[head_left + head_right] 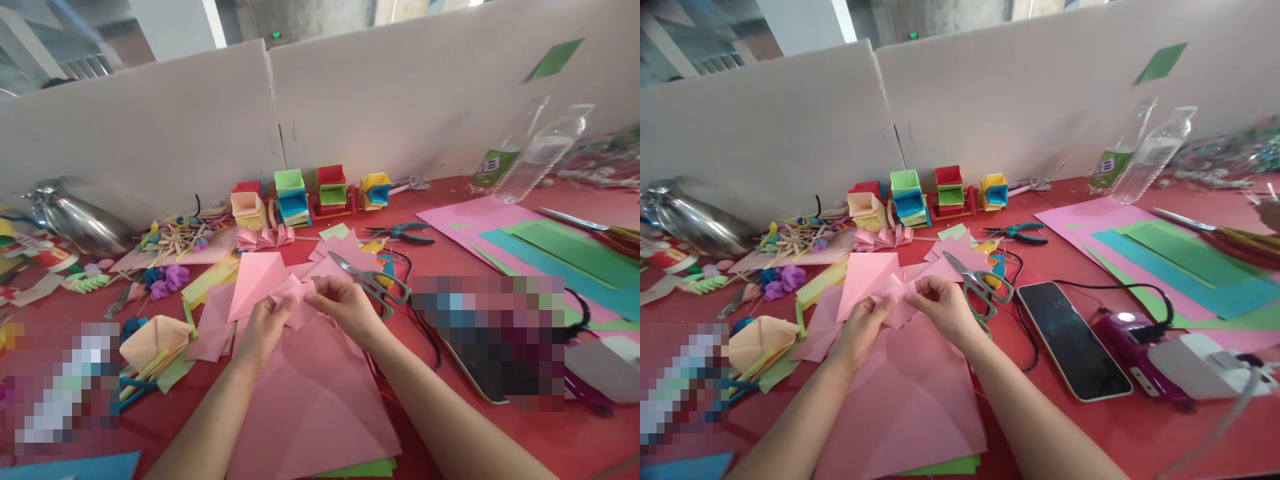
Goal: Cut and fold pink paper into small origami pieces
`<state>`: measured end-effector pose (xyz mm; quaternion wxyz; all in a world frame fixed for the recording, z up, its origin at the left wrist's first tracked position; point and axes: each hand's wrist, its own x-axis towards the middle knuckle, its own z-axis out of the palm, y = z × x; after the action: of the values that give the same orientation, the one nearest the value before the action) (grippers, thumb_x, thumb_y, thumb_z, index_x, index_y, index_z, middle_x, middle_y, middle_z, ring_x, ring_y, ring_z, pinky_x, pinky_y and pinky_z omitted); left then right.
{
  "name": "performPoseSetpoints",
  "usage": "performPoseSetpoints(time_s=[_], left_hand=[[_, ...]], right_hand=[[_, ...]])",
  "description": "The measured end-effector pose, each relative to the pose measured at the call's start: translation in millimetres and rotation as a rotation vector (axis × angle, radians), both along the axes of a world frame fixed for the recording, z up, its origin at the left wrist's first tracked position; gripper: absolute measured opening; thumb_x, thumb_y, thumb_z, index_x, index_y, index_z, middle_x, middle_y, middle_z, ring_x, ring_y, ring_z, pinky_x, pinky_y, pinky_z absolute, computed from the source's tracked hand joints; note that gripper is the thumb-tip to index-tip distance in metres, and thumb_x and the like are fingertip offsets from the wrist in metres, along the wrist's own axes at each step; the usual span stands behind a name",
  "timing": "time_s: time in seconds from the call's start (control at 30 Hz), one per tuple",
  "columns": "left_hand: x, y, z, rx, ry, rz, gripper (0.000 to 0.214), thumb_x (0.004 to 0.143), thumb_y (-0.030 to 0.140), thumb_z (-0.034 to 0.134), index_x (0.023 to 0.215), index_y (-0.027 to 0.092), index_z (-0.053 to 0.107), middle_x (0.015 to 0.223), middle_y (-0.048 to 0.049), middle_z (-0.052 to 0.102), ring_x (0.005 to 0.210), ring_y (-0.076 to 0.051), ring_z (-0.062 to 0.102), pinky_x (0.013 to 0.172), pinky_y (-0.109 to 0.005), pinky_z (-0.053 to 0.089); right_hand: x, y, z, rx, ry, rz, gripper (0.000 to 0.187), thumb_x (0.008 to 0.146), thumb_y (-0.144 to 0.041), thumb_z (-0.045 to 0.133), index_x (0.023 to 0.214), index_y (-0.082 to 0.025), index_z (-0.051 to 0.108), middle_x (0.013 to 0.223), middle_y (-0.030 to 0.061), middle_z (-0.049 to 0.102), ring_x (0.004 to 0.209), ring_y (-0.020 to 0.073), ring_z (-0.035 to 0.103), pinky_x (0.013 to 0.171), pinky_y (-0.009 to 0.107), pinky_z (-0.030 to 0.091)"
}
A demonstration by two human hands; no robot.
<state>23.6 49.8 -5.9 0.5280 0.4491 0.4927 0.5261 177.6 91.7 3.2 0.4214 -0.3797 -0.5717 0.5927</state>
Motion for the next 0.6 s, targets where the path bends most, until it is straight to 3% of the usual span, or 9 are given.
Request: performPoseSetpoints(time_s=[0.13,0.33,0.5,0.6], left_hand=[[0.9,2.2,1.5,-0.04,-0.097,0.058,0.042,0.069,0.05,0.065,0.088,0.014,0.068,0.078,-0.0072,0.07,0.077,-0.022,0.064,0.067,-0.03,0.048],[-0.8,4.1,3.7,-0.073,-0.277,0.065,0.036,0.069,0.044,0.068,0.088,0.013,0.065,0.073,-0.0049,0.069,0.071,-0.02,0.065,0.065,-0.03,0.048],[0.4,3.7,5.7,-0.055,-0.286,0.081,0.035,0.069,0.044,0.069,0.088,0.014,0.065,0.071,-0.0038,0.068,0.068,-0.019,0.064,0.063,-0.029,0.048],[0.8,3.3,4.6,-0.039,-0.185,0.133,0.037,0.069,0.047,0.067,0.086,0.014,0.066,0.07,-0.0042,0.067,0.067,-0.019,0.064,0.062,-0.029,0.048]], right_hand=[[1.8,-0.5,4.0,-0.065,0.037,0.107,0.028,0.062,-0.035,0.073,0.081,-0.015,0.063,0.062,-0.003,0.055,0.048,0.0055,0.044,0.041,0.017,0.031],[5.6,1.2,6.7,-0.084,-0.045,0.127,0.023,0.063,-0.035,0.072,0.062,-0.015,0.062,0.054,-0.002,0.056,0.049,0.0067,0.046,0.043,0.018,0.032],[5.7,0.1,8.5,-0.107,-0.067,0.102,0.02,0.066,-0.033,0.069,0.068,-0.015,0.063,0.053,-0.0021,0.056,0.048,0.0068,0.047,0.044,0.019,0.033],[5.7,0.2,7.8,-0.091,-0.072,0.066,0.02,0.067,-0.034,0.068,0.07,-0.015,0.062,0.053,-0.003,0.055,0.044,0.0064,0.045,0.042,0.019,0.032]])
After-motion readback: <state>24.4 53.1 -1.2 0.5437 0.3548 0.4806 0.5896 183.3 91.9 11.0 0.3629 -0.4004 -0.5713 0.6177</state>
